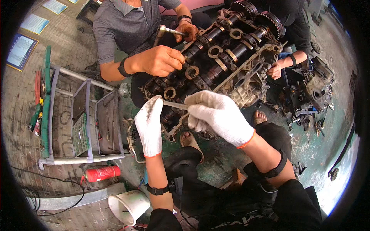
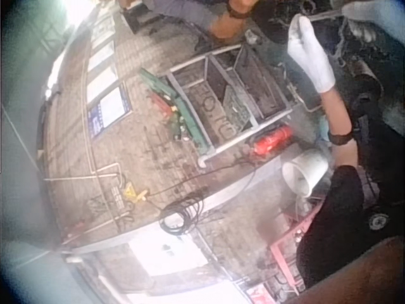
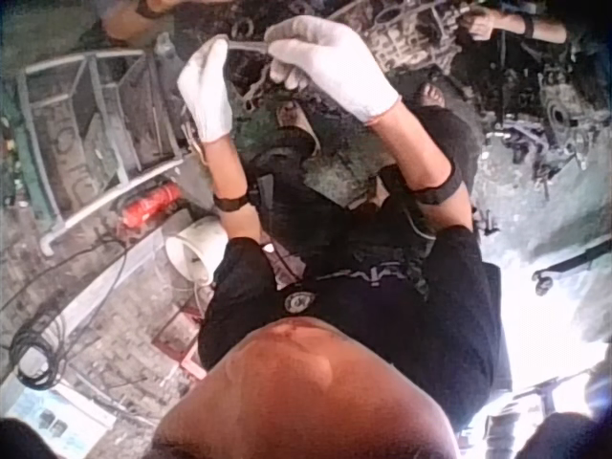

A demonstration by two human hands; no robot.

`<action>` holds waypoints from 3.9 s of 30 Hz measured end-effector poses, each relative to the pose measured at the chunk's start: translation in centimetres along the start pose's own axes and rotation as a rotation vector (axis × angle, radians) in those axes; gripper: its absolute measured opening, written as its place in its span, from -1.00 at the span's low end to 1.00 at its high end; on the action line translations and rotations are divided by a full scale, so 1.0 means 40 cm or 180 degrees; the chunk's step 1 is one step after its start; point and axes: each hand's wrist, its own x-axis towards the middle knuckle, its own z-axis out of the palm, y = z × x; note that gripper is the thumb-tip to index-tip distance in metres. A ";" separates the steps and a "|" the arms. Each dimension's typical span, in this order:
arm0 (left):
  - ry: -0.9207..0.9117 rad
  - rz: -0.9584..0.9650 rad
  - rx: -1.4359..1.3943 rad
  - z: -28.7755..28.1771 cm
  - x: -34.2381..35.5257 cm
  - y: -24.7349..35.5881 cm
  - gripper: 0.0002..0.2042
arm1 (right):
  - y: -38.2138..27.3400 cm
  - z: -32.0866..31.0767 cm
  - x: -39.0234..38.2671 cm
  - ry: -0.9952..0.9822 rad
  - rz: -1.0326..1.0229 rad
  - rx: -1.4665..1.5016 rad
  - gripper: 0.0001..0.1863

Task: The person uses a wrench to loosen and remove bolts from a disassembled engine block. They work methodically on the cylinder head area while another person assists nearby.

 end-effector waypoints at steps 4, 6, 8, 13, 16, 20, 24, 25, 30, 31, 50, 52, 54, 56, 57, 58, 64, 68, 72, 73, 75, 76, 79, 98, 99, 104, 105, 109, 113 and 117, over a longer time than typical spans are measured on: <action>0.0038 -0.0046 -0.0046 0.005 0.001 0.005 -0.73 | -0.008 -0.016 0.001 0.0210 -0.0225 0.0175 -0.71; 0.0060 -0.0080 -0.0088 0.007 0.001 0.007 -0.73 | -0.006 -0.024 0.000 0.0242 -0.0304 0.0174 -0.71; 0.0051 -0.0046 -0.0067 0.010 -0.001 0.008 -0.73 | -0.004 -0.034 -0.003 0.0269 -0.0366 0.0257 -0.72; -0.0069 0.0030 0.0119 0.017 0.001 0.005 -0.72 | 0.002 -0.058 -0.006 0.0341 -0.0590 0.0290 -0.72; -0.0147 0.0154 0.0294 0.018 0.006 0.003 -0.71 | 0.002 -0.072 -0.010 0.0374 -0.0566 0.0265 -0.71; -0.0171 0.0142 0.0281 0.020 0.006 0.002 -0.71 | -0.008 -0.076 -0.017 0.0519 -0.0415 0.0181 -0.73; -0.0216 0.0175 0.0282 0.022 0.006 0.000 -0.71 | -0.025 -0.071 -0.027 0.0258 0.0057 -0.0220 -0.75; -0.0234 0.0158 0.0314 0.022 0.007 0.000 -0.71 | -0.023 -0.066 -0.026 0.0121 0.0121 -0.0346 -0.76; -0.0305 0.0215 0.0370 0.021 0.011 -0.001 -0.70 | 0.059 0.016 0.005 -0.0629 0.0472 -0.0154 -0.76; -0.0340 0.0215 0.0357 0.020 0.011 0.000 -0.71 | 0.088 0.044 0.013 -0.0781 0.0554 0.0054 -0.76; -0.0025 0.0011 -0.0091 -0.005 -0.001 0.009 -0.73 | 0.050 0.034 0.019 -0.0533 0.0387 -0.0345 -0.75; -0.0053 -0.0044 -0.0182 -0.001 0.000 0.008 -0.73 | 0.021 0.018 0.009 -0.0275 0.0302 -0.0314 -0.73; -0.0087 -0.0035 -0.0148 0.001 -0.001 0.007 -0.73 | -0.004 0.001 0.003 -0.0131 0.0204 -0.0179 -0.74; -0.0157 -0.0022 0.0012 0.003 -0.003 0.007 -0.73 | -0.019 -0.013 -0.005 -0.0034 -0.0109 0.0116 -0.75; -0.0143 -0.0021 0.0041 0.005 -0.004 0.007 -0.73 | -0.022 -0.017 -0.002 0.0148 -0.0203 0.0098 -0.76; -0.0130 -0.0019 0.0069 0.006 -0.004 0.007 -0.74 | -0.025 -0.024 -0.001 0.0244 -0.0175 0.0173 -0.76; -0.0100 0.0111 -0.0029 0.017 -0.002 0.007 -0.74 | -0.022 -0.060 0.006 0.0372 -0.0408 0.0469 -0.72; -0.0179 0.0161 0.0221 0.021 0.000 0.007 -0.74 | -0.020 -0.074 -0.005 0.0411 -0.0488 0.0505 -0.73; -0.0206 0.0118 0.0285 0.023 0.005 0.006 -0.73 | -0.031 -0.079 -0.017 0.0374 -0.0422 0.0440 -0.74; -0.0216 0.0116 0.0299 0.023 0.007 0.005 -0.72 | -0.035 -0.079 -0.021 0.0471 -0.0253 0.0328 -0.74; -0.0230 0.0095 0.0296 0.024 0.010 0.003 -0.72 | -0.039 -0.076 -0.031 0.0269 -0.0215 0.0143 -0.75; -0.0234 0.0077 0.0281 0.025 0.012 0.002 -0.72 | -0.038 -0.073 -0.034 0.0216 -0.0147 0.0033 -0.75; -0.0255 0.0126 0.0279 0.028 0.014 0.000 -0.71 | -0.014 -0.049 -0.033 -0.0298 0.0046 0.0022 -0.79; 0.0082 0.0192 -0.0169 -0.003 0.010 0.010 -0.73 | 0.107 0.074 0.002 -0.0910 -0.0013 -0.0982 -0.76; 0.0045 0.0247 -0.0136 -0.001 0.010 0.008 -0.73 | 0.096 0.062 0.001 -0.0738 -0.0123 -0.1135 -0.78; -0.0149 0.0316 0.0229 0.012 0.014 -0.001 -0.72 | 0.047 0.013 0.005 -0.0140 -0.0165 -0.1070 -0.69; -0.0114 0.0282 0.0228 0.013 0.014 -0.001 -0.73 | 0.038 0.007 -0.003 -0.0062 0.0026 -0.0716 -0.70; -0.0038 0.0215 0.0322 0.016 0.009 0.003 -0.73 | 0.002 -0.023 -0.022 0.0141 -0.0251 -0.0178 -0.69; 0.0018 0.0130 0.0240 0.025 0.005 0.007 -0.73 | -0.005 -0.051 -0.024 0.0350 -0.0606 0.0283 -0.71; -0.0054 0.0065 0.0180 0.035 0.005 0.007 -0.73 | 0.013 -0.062 -0.015 0.0592 -0.0773 0.0421 -0.72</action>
